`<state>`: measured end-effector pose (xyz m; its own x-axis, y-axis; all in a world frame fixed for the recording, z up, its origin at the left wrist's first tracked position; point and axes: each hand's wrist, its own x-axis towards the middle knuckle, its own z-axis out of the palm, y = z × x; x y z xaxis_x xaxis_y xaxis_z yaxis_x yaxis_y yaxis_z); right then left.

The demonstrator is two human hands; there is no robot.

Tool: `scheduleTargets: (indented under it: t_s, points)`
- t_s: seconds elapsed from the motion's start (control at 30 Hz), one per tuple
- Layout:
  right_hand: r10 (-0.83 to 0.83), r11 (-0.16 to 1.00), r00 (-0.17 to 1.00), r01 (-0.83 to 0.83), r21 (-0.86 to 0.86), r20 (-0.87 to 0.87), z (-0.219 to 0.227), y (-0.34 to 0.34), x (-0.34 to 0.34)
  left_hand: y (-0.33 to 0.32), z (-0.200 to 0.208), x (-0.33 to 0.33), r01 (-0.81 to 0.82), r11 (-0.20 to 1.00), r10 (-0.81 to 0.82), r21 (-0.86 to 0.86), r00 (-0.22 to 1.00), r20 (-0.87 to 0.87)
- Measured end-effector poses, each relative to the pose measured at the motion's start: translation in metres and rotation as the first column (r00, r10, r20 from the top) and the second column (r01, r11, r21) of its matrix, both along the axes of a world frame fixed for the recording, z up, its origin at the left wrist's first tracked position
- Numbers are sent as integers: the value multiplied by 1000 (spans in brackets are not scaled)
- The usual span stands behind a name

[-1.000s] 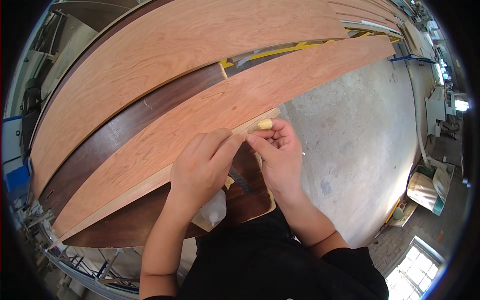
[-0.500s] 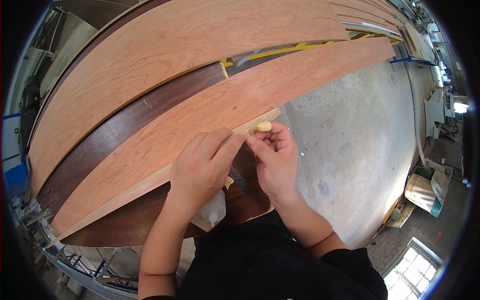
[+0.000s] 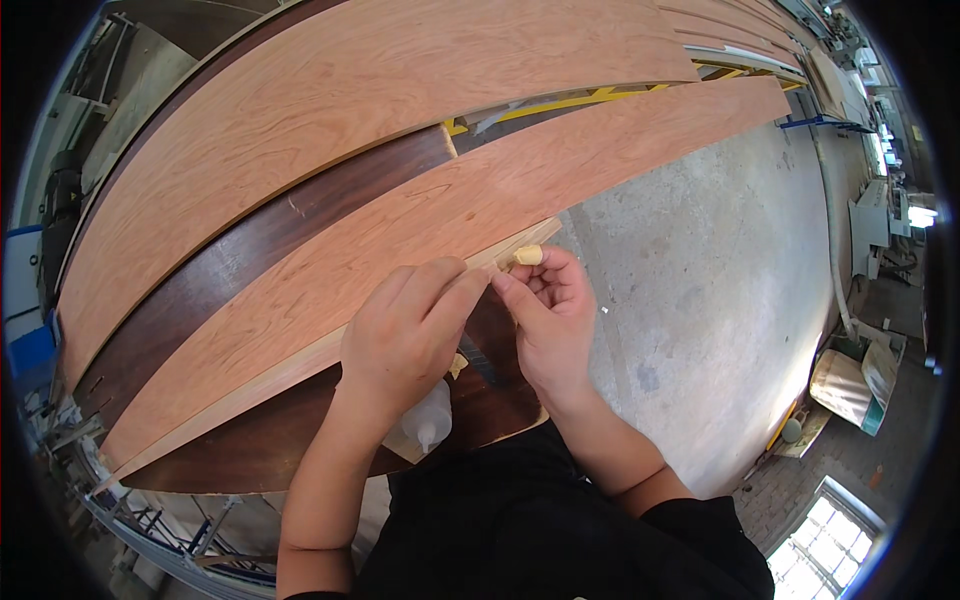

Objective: Applying and trimming edge banding on wood panels in a furniture manufacturing facility.

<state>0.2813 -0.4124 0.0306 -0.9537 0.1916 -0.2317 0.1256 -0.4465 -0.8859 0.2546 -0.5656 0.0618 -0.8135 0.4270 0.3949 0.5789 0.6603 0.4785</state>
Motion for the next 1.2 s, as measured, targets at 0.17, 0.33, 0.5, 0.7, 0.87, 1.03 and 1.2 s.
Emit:
scheduleTargets:
  t_s: [0.17, 0.33, 0.5, 0.7, 0.87, 1.03, 1.2]
  points:
    - [3, 999, 999, -4, -32, -46, -5, 2, 3, 0, 1, 1, 0, 1000, 0, -27, 1000, -3]
    - [0, 999, 997, -3, -47, -72, -7, 3, 4, 0, 1, 1, 10, 1000, -10, -29, 1000, -8]
    - [-18, 995, 1000, 15, -97, -25, -3, 6, 1, -1, -1, 2, 13, 1000, -13, -22, 1000, -8]
    - [3, 991, 998, 5, 132, -61, 2, 10, -8, -1, 0, 2, 13, 998, -13, -69, 1000, 6]
    - [39, 995, 998, -34, 96, -46, 3, 9, -11, -1, 2, 1, 38, 995, -37, -88, 999, 15]
    - [49, 987, 997, -40, 155, -54, 3, 9, -9, -1, 2, 0, 41, 997, -39, -63, 999, 33]
    - [32, 992, 996, -21, 125, -83, -1, 7, -8, -2, 1, 0, 37, 999, -36, -23, 999, 19]
